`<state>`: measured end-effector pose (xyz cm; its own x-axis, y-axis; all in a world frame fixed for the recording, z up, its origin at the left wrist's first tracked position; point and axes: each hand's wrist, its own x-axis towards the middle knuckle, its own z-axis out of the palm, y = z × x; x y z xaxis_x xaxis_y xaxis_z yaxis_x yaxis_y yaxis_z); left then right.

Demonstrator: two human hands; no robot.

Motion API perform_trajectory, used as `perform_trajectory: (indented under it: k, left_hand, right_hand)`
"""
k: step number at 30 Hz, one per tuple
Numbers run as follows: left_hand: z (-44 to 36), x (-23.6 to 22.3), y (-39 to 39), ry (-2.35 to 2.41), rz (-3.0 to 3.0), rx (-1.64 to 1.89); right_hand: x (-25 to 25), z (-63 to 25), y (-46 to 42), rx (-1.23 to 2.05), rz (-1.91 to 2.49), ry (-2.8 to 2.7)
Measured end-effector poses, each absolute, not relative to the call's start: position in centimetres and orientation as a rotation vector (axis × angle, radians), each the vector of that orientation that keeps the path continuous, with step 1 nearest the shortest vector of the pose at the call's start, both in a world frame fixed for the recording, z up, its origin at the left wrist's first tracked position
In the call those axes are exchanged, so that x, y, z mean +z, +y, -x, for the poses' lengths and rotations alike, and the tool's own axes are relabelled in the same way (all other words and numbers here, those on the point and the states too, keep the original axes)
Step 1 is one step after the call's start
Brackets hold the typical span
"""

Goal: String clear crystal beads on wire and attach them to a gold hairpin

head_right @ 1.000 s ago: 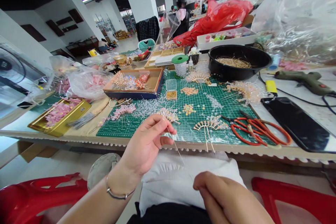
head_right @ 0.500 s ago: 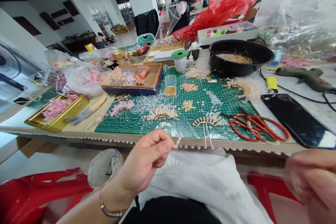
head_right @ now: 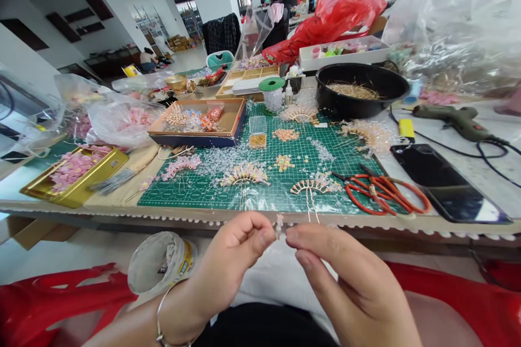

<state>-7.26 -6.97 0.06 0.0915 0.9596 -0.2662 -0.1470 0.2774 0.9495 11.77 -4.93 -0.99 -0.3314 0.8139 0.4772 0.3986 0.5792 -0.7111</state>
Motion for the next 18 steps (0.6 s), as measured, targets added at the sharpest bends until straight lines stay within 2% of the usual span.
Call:
perform_trajectory:
  k: [6,13,18]
  left_hand:
    - [7.5,-0.5,-6.6,1.157,-0.927,0.949]
    - [7.1,-1.9,-5.4,1.053,-0.727,0.993]
    - [6.8,-2.1,-5.1,1.099,-0.895,0.913]
  right_hand:
    - [-1.2,-12.8,-3.5,0.719,0.874,-1.852]
    - [-3.3,-13.6,-2.7,0.228,0.739,-2.127]
    - [-2.9,-13.4,-2.7,0.277,0.609,-2.178]
